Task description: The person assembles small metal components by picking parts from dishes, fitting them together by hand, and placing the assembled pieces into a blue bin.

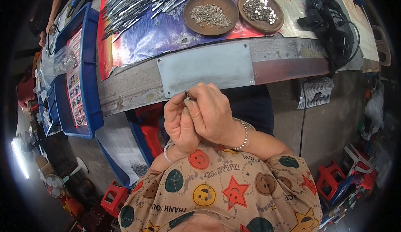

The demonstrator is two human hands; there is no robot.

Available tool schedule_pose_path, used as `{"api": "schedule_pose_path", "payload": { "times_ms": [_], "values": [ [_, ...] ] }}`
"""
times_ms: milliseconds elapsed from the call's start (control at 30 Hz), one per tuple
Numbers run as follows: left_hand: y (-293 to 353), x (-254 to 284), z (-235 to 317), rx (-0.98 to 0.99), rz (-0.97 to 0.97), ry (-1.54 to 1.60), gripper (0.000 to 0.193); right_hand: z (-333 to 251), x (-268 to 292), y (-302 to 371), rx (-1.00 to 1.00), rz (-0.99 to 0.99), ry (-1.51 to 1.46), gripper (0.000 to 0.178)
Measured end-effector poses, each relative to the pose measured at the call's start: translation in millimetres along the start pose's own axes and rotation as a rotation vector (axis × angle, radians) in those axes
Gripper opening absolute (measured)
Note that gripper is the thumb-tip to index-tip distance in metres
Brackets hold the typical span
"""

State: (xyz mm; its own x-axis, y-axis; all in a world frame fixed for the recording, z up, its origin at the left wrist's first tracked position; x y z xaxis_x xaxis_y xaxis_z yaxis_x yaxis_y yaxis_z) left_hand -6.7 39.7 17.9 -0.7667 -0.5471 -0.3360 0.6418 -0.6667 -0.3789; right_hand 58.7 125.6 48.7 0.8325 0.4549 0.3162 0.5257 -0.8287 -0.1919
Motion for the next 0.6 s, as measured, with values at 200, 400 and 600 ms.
{"api": "schedule_pose_path", "payload": {
  "times_ms": [200,400,600],
  "values": [
    [0,-1,0,-0.028,-0.004,0.094,0.030,0,9,-4,-0.135,-0.106,-0.151,0.014],
    [0,3,-2,-0.038,0.003,0.079,0.028,5,0,-2,0.151,0.044,0.016,0.012],
    [1,3,-1,-0.017,0.000,0.033,0.028,0,-4,3,0.080,0.068,0.114,0.010]
  ]
}}
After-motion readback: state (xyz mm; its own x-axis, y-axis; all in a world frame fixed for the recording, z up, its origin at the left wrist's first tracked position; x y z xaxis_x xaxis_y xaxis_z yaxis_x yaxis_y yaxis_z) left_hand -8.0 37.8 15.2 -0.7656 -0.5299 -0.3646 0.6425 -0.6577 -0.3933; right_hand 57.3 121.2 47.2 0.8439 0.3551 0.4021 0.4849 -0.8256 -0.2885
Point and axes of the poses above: each hand's wrist, its own y-axis away from the middle knuckle, its own x-axis out of the back of the hand, z = x × y, the point moved 3 cm from there along -y, towards the middle knuckle, and after that the axes turned 14 degrees about -x, right-handed, at the moved point
